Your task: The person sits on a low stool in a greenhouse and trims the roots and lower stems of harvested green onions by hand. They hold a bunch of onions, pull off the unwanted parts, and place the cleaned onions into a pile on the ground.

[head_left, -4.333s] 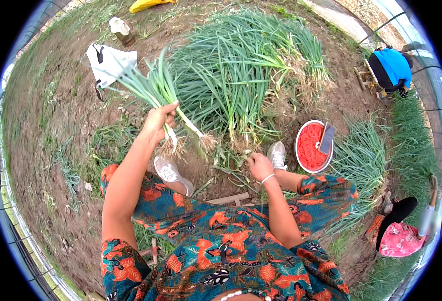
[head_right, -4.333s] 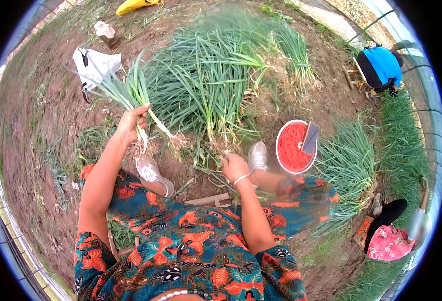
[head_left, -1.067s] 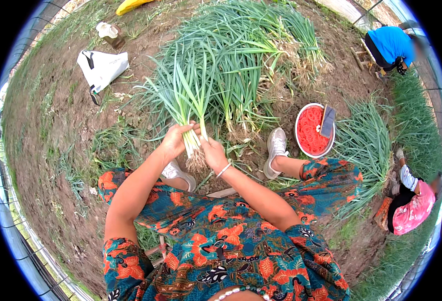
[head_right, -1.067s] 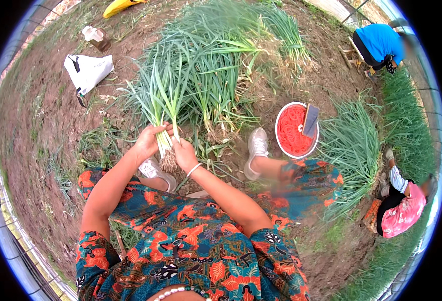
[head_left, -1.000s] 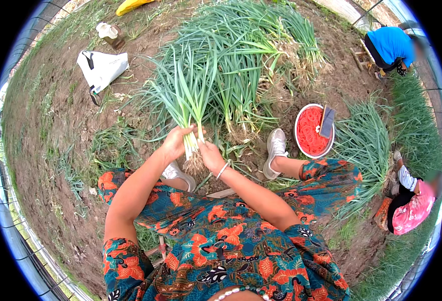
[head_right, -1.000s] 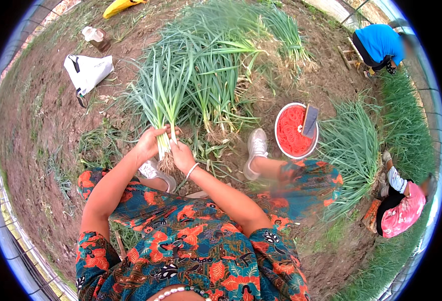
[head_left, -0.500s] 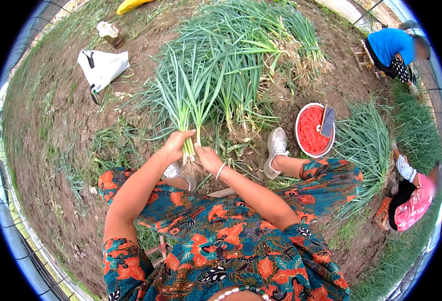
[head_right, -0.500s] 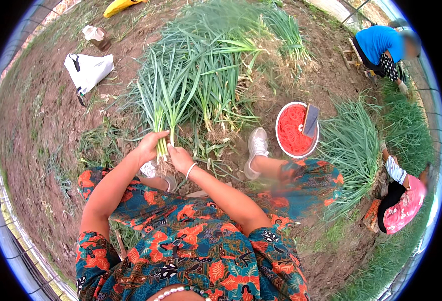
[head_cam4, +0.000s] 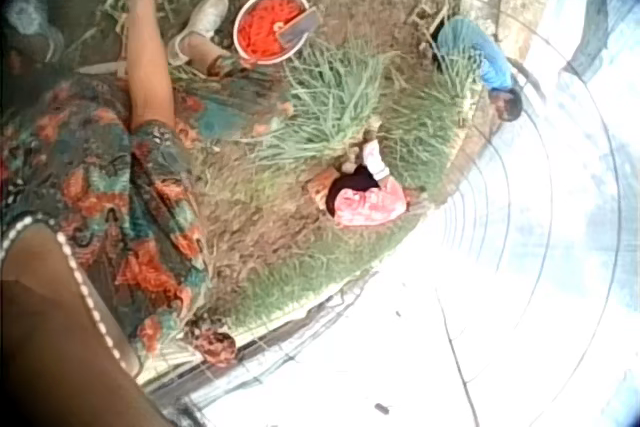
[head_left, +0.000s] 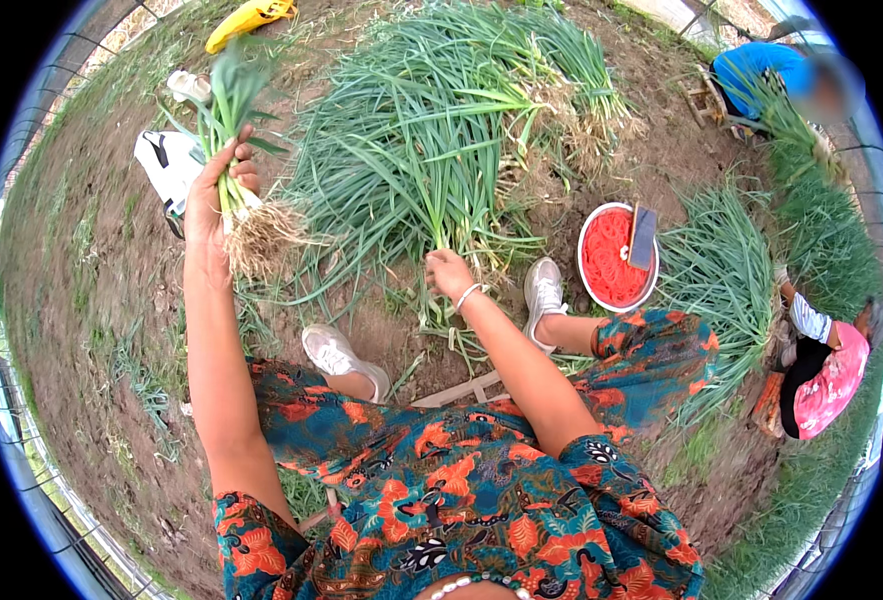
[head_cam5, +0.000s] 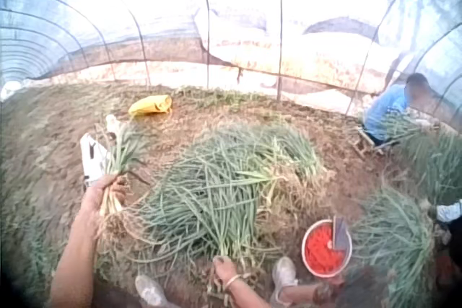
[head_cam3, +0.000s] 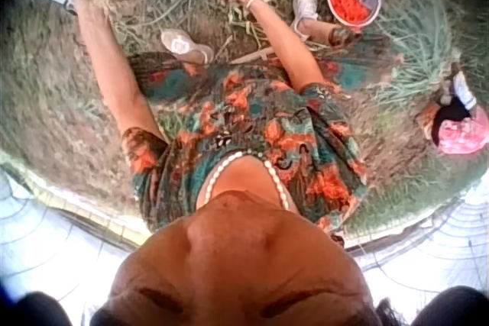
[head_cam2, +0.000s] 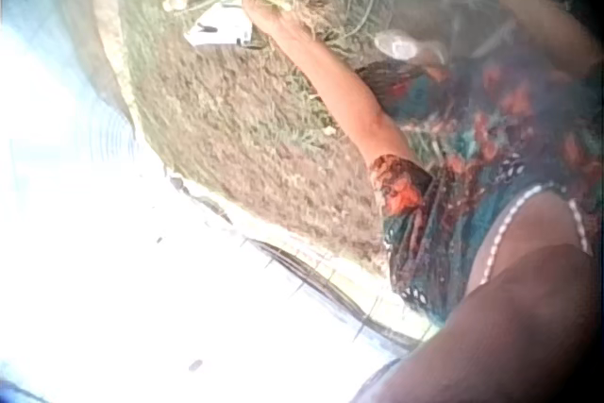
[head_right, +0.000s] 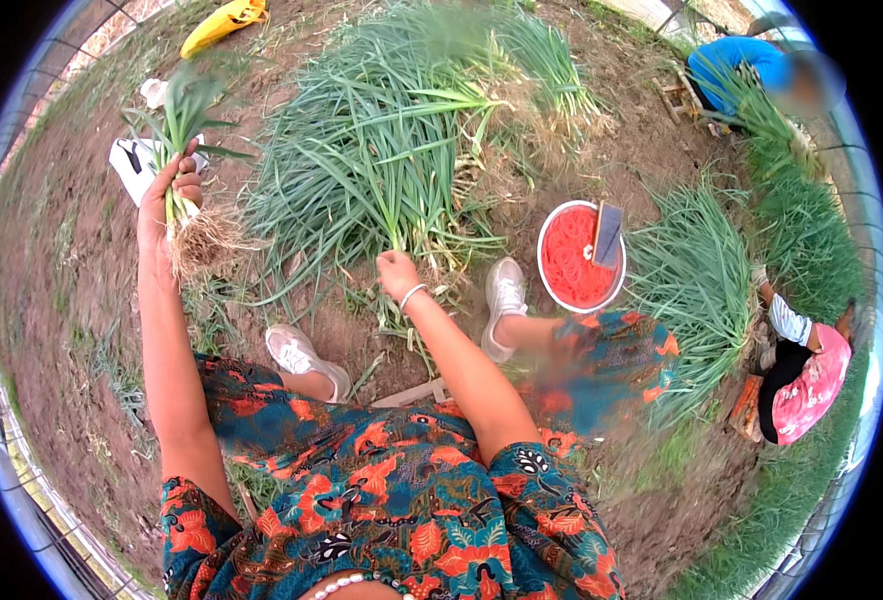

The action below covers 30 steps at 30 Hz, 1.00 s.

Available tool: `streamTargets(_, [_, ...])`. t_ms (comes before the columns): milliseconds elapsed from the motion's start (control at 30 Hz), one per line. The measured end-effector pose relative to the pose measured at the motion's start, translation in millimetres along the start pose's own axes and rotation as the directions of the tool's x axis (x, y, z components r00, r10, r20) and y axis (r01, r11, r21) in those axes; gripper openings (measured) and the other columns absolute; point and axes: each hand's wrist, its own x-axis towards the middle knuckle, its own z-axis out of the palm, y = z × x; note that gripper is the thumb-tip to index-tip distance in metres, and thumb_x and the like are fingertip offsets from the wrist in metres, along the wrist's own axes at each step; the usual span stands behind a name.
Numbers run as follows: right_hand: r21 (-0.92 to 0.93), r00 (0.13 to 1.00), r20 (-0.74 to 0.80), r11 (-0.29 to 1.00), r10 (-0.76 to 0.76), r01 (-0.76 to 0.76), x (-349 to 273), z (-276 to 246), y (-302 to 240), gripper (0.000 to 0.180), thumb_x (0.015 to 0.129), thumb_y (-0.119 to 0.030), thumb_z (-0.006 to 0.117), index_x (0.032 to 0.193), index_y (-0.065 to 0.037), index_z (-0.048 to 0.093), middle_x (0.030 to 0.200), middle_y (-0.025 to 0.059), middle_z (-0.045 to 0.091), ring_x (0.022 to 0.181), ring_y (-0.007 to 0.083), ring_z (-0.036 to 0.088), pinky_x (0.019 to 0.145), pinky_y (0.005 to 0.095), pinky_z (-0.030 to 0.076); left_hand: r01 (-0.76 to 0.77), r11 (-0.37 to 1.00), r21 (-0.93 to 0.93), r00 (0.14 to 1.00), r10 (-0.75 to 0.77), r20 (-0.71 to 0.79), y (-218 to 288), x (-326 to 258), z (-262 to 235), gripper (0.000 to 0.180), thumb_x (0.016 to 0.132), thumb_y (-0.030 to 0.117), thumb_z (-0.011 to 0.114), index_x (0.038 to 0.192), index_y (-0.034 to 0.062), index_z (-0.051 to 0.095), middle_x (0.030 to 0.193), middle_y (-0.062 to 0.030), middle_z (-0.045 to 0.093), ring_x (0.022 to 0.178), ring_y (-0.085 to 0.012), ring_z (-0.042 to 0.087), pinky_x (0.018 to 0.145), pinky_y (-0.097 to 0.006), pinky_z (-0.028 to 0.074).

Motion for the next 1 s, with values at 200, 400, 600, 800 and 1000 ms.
streamTargets(200, [-0.198, 0.982, -0.187, 0.978, 0.026, -0.064, 110, 1, 55, 0.052, 0.084, -0.021, 0.061, 0.131, -0.005, 0.043, 0.092, 0.0097, 0.061, 0.077, 0.0196, 0.059, 0.062, 0.0347, 0.049, 0.357, 0.911, 0.208, 0.87, -0.244, -0.429, -88, 8, -44, 0.026, 0.082, -0.001, 0.055, 0.107, -0.0066, 0.048, 0.072, -0.0078, 0.053, 0.05, -0.0099, 0.047, 0.044, -0.021, 0.046])
streamTargets(400, [-0.41, 0.956, -0.294, 0.903, 0.001, -0.126, 105, 5, 55, 0.042, 0.078, -0.029, 0.068, 0.112, -0.005, 0.059, 0.107, 0.0168, 0.063, 0.102, 0.0322, 0.059, 0.09, 0.0405, 0.044, 0.694, 0.669, 0.265, 0.684, -0.498, -0.533, -150, -11, -101, 0.027, 0.087, 0.004, 0.05, 0.113, -0.0025, 0.05, 0.073, -0.003, 0.055, 0.053, -0.0078, 0.046, 0.044, -0.021, 0.04])
streamTargets(600, [-0.279, 0.941, -0.159, 0.928, -0.297, 0.246, 44, -16, 37, 0.024, 0.086, -0.024, 0.059, 0.094, -0.002, 0.059, 0.089, 0.0148, 0.063, 0.081, 0.0319, 0.059, 0.07, 0.0412, 0.044, 0.584, 0.765, 0.272, 0.763, -0.402, -0.506, -135, -5, -108, 0.019, 0.086, 0.005, 0.053, 0.103, -0.0034, 0.055, 0.075, -0.0037, 0.056, 0.053, -0.0065, 0.046, 0.044, -0.02, 0.041])
streamTargets(800, [-0.644, 0.563, -0.35, 0.629, -0.749, 0.435, -15, -35, -11, 0.022, 0.088, -0.026, 0.054, 0.089, -0.004, 0.056, 0.083, 0.0176, 0.057, 0.079, 0.0378, 0.056, 0.066, 0.0473, 0.042, 0.578, 0.772, 0.264, 0.765, -0.4, -0.505, -149, -20, -86, 0.01, 0.086, 0.006, 0.056, 0.092, -0.0016, 0.056, 0.071, -0.002, 0.056, 0.051, -0.0054, 0.046, 0.043, -0.02, 0.04])
streamTargets(1000, [-0.576, 0.749, -0.231, 0.708, -0.621, 0.409, -50, -10, -37, 0.025, 0.084, -0.029, 0.057, 0.078, -0.005, 0.057, 0.064, 0.0181, 0.057, 0.061, 0.0371, 0.056, 0.055, 0.0436, 0.043, 0.534, 0.788, 0.306, 0.817, -0.387, -0.427, -165, -38, -70, 0.014, 0.085, 0.012, 0.064, 0.092, 0.0014, 0.059, 0.071, -0.0014, 0.056, 0.052, -0.006, 0.047, 0.044, -0.019, 0.04])
